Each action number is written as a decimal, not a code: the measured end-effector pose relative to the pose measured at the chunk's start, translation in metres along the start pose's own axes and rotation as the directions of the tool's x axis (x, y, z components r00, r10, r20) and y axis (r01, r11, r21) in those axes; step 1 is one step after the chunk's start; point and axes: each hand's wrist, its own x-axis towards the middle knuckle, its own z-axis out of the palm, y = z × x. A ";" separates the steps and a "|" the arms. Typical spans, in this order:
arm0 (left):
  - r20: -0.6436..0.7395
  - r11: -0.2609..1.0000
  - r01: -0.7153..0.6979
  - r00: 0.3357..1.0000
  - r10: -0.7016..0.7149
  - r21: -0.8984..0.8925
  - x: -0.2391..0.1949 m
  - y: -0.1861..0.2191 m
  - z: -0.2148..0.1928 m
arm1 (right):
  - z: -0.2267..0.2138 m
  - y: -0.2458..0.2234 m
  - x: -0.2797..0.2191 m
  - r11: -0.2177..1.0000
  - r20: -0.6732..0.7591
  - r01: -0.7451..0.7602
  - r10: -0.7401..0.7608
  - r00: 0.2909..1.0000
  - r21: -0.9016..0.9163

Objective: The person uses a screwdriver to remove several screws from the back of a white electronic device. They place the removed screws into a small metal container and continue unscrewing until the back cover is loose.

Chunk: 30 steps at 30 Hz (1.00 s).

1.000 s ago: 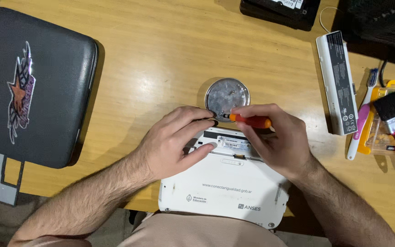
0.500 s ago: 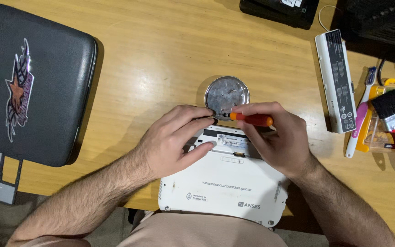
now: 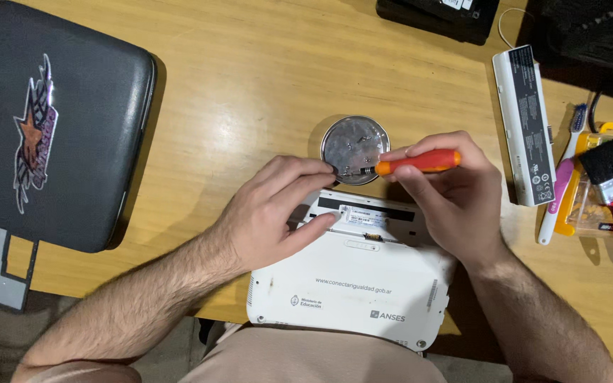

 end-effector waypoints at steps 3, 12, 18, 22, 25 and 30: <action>-0.039 0.997 0.076 0.996 -0.076 -0.011 0.004 0.003 0.002 | -0.004 0.001 0.000 0.998 0.033 -0.002 0.000 0.999 0.059; -0.104 1.000 0.010 0.995 -0.009 0.007 0.006 0.004 0.009 | -0.011 0.002 -0.006 0.988 0.168 0.041 -0.066 0.984 0.146; -0.023 0.997 0.031 0.999 -0.029 0.069 0.001 0.004 0.010 | -0.016 0.010 -0.005 0.979 0.134 0.020 -0.047 0.990 0.201; 0.002 0.995 0.044 0.999 -0.044 0.086 -0.001 0.004 0.010 | -0.015 0.008 -0.006 0.977 0.135 -0.022 -0.007 0.991 0.214; -0.015 0.996 0.042 0.999 -0.041 0.075 0.000 0.006 0.010 | -0.014 0.006 -0.007 0.980 0.166 0.016 -0.050 0.985 0.196; -0.055 0.999 -0.012 0.998 0.013 0.034 0.002 0.007 0.010 | -0.013 0.004 -0.008 0.982 0.224 -0.010 -0.033 0.974 0.190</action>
